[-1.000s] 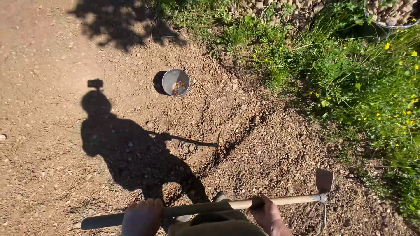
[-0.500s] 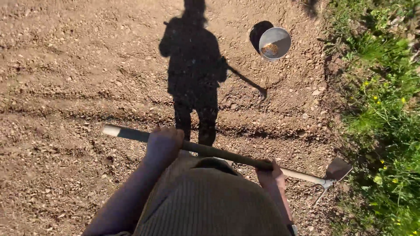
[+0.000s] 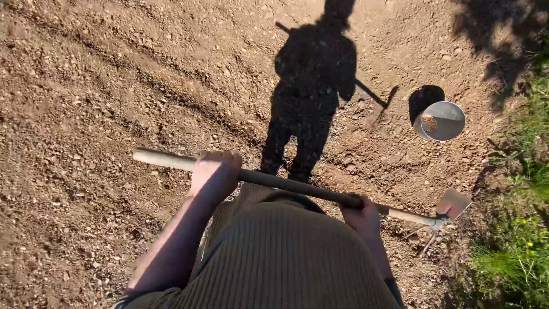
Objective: The person uses a hoe to move and break up dry, rocky soil in a garden bed. They strike the ground and drag the tool to level the area next to a patch of grass, occasionally stopping to hold the tool across their body.
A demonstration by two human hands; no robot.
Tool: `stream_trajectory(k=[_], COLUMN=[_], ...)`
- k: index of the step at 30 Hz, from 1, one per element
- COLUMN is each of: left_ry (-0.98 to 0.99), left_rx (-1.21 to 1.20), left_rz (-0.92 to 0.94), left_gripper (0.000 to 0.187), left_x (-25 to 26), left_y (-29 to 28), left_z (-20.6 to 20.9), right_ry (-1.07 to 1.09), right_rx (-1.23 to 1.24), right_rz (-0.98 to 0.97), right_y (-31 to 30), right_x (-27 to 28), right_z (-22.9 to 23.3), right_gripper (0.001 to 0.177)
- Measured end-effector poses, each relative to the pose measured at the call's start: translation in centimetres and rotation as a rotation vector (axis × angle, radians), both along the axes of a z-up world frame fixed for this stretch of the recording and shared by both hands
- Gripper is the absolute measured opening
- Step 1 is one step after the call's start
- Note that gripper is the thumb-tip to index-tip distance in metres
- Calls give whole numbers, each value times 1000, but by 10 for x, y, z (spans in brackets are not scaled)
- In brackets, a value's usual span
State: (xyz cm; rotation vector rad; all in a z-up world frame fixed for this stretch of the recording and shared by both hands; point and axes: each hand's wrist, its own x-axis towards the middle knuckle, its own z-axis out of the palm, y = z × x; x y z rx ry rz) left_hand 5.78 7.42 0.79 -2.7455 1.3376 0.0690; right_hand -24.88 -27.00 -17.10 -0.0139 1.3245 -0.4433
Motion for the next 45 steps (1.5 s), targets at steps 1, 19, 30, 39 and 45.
stream_trajectory(k=[1, 19, 30, 39, 45], left_ry=[-1, 29, 259, -239, -119], left_rx=[-6, 196, 313, -154, 106], left_rz=[22, 226, 432, 472, 608], left_gripper=[9, 15, 2, 11, 15], left_x=[4, 121, 323, 449, 541], left_y=[-6, 11, -68, -116, -68], left_z=[17, -44, -58, -64, -7], right_ry=[-1, 54, -64, -79, -442], right_rx=[-6, 41, 57, -7, -170], right_rz=[22, 119, 289, 512, 573], right_y=[0, -53, -156, -193, -169], right_x=[15, 244, 476, 715, 883], right_z=[11, 4, -85, -64, -38], right_gripper=[14, 13, 21, 21, 25])
